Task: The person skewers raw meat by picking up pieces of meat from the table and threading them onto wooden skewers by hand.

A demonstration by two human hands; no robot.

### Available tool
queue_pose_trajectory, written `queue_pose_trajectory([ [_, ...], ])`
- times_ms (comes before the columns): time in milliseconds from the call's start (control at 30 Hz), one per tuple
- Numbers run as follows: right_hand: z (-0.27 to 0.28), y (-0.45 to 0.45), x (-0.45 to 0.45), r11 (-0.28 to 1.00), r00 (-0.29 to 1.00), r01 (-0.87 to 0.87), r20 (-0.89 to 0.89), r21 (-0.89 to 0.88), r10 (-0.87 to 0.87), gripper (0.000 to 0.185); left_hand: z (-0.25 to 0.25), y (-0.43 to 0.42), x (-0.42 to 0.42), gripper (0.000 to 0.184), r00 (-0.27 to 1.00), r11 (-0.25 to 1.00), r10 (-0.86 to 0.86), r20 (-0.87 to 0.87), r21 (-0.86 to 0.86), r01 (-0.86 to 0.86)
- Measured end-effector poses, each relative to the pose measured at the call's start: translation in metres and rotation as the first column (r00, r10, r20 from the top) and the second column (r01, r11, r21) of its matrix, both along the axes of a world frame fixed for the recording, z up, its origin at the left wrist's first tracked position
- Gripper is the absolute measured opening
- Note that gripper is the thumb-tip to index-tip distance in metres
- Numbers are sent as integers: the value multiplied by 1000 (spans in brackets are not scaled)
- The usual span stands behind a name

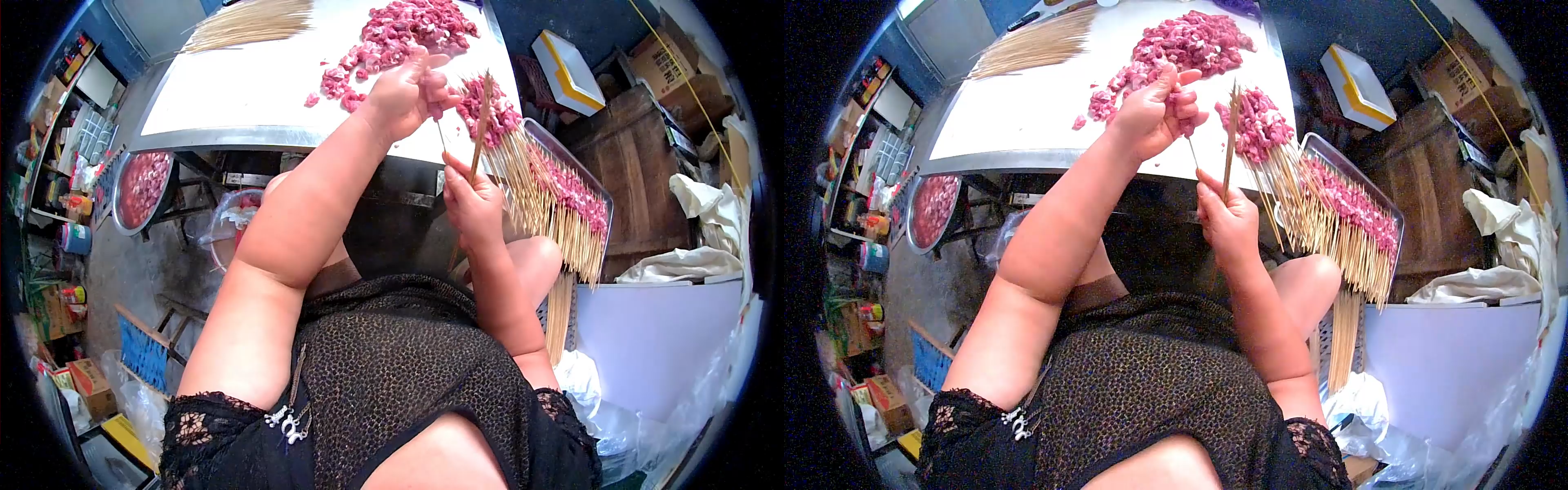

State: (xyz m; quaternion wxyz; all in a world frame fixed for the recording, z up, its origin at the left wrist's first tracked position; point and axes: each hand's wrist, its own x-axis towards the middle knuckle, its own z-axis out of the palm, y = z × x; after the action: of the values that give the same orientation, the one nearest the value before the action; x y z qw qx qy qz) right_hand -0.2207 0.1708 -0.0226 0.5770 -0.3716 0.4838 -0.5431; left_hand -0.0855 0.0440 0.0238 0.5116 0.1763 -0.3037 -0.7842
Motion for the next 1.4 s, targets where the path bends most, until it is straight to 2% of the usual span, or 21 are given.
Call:
queue_pose_trajectory([
  [133,6,3,6,998,995,-38,-98,-55,33,26,13,11,-6,36,993,988,103,-64,120,-95],
  [200,21,7,0,986,952,-30,-306,-166,-22,28,10,4,2,47,994,998,-28,-108,-59,22],
  [267,48,12,-17,893,795,-52,-560,-446,-234,29,22,1,18,60,999,974,-42,-16,-224,37],
  [300,61,13,-26,825,704,-73,-615,-560,-355,28,22,-10,26,60,997,970,-14,-82,-242,-7],
  [400,78,2,-57,727,333,-81,-706,-682,-625,26,19,-26,68,50,921,914,361,146,-250,-318],
  [433,69,-12,-70,689,229,-133,-698,-713,-678,25,9,-40,85,46,875,876,453,173,-271,-400],
  [500,38,-31,-98,913,-42,-191,-926,-361,-375,24,-4,-54,117,36,602,799,600,526,-367,-476],
  [600,26,-27,-94,942,-111,-141,-941,-304,-320,26,-28,-62,147,29,319,811,560,765,-425,-403],
  [667,43,-16,-88,873,-251,-234,-841,-428,-479,29,-35,-61,158,27,129,832,530,838,-484,-273],
  [700,51,-10,-85,827,-198,-237,-808,-510,-555,28,-35,-62,161,26,12,841,515,857,-502,-200],
  [767,57,7,-84,832,225,-160,-840,-531,-493,26,-32,-58,165,25,-40,870,464,885,-464,-166],
  [800,64,21,-82,933,632,-127,-752,-337,-185,26,-27,-53,163,24,-82,899,413,907,-420,-124],
  [833,68,35,-79,973,895,-192,-430,-129,120,27,-24,-47,158,24,-87,900,409,908,-417,-125],
  [900,43,52,-65,976,955,-194,-211,95,210,30,-15,-37,143,23,74,904,428,901,-426,-32],
  [933,34,59,-52,960,964,-135,-192,246,185,30,-20,-42,139,25,55,930,367,929,-368,18],
  [967,7,66,-52,936,963,-230,-73,265,258,31,-20,-41,132,25,54,930,365,930,-366,18],
  [1033,-39,76,-46,864,933,-338,9,372,361,32,-17,-34,116,29,-280,874,480,832,-423,241],
  [1133,-51,82,-36,785,858,-455,-30,421,513,33,-23,-33,106,29,-363,892,439,822,-350,285],
  [1233,-39,62,-32,871,871,-439,-132,219,472,32,-30,-41,103,22,-385,911,384,839,-275,309],
  [1333,-1,26,-29,943,928,-334,-172,11,330,33,-26,-39,103,22,154,961,275,949,-277,-7],
  [1400,10,5,-24,969,960,-238,-168,-61,225,33,-21,-38,103,24,486,953,301,820,-276,-124],
])
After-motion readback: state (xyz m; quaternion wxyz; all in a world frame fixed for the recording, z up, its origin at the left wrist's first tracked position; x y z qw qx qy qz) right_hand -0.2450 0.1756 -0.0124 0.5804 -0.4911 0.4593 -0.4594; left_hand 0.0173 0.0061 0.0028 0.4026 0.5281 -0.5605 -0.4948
